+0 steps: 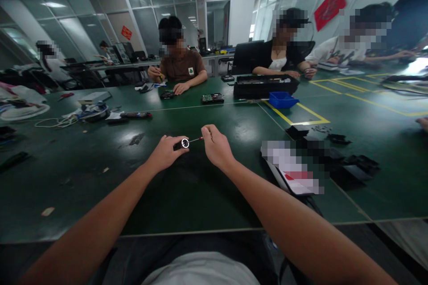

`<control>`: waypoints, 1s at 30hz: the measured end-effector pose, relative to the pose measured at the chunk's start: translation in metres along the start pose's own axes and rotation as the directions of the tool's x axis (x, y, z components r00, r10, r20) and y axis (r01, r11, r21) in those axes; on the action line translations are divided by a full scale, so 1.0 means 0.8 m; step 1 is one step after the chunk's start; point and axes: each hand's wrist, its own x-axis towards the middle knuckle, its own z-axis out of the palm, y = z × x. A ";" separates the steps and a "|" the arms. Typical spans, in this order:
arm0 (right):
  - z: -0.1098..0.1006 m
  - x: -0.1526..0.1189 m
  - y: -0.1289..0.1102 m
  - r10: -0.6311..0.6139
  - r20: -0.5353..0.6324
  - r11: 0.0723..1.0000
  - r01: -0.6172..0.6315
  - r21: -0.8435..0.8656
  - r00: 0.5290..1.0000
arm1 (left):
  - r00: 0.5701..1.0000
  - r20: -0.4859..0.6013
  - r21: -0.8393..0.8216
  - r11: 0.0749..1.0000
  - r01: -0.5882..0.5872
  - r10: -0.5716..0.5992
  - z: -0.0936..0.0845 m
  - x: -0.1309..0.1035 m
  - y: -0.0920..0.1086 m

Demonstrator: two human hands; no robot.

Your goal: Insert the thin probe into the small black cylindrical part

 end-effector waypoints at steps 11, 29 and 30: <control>0.006 0.013 0.000 0.330 0.025 0.793 -0.292 0.534 0.944 | 0.997 -0.067 -0.034 0.999 -0.031 0.029 -0.009 -0.001 0.011; -0.007 0.023 0.013 0.317 -0.284 0.871 -0.159 0.465 0.905 | 0.998 0.055 -0.140 0.989 0.044 -0.036 -0.002 -0.001 0.012; -0.009 0.022 0.010 0.288 -0.300 0.884 -0.132 0.449 0.909 | 0.998 0.062 -0.154 0.988 0.034 -0.024 0.000 -0.001 0.015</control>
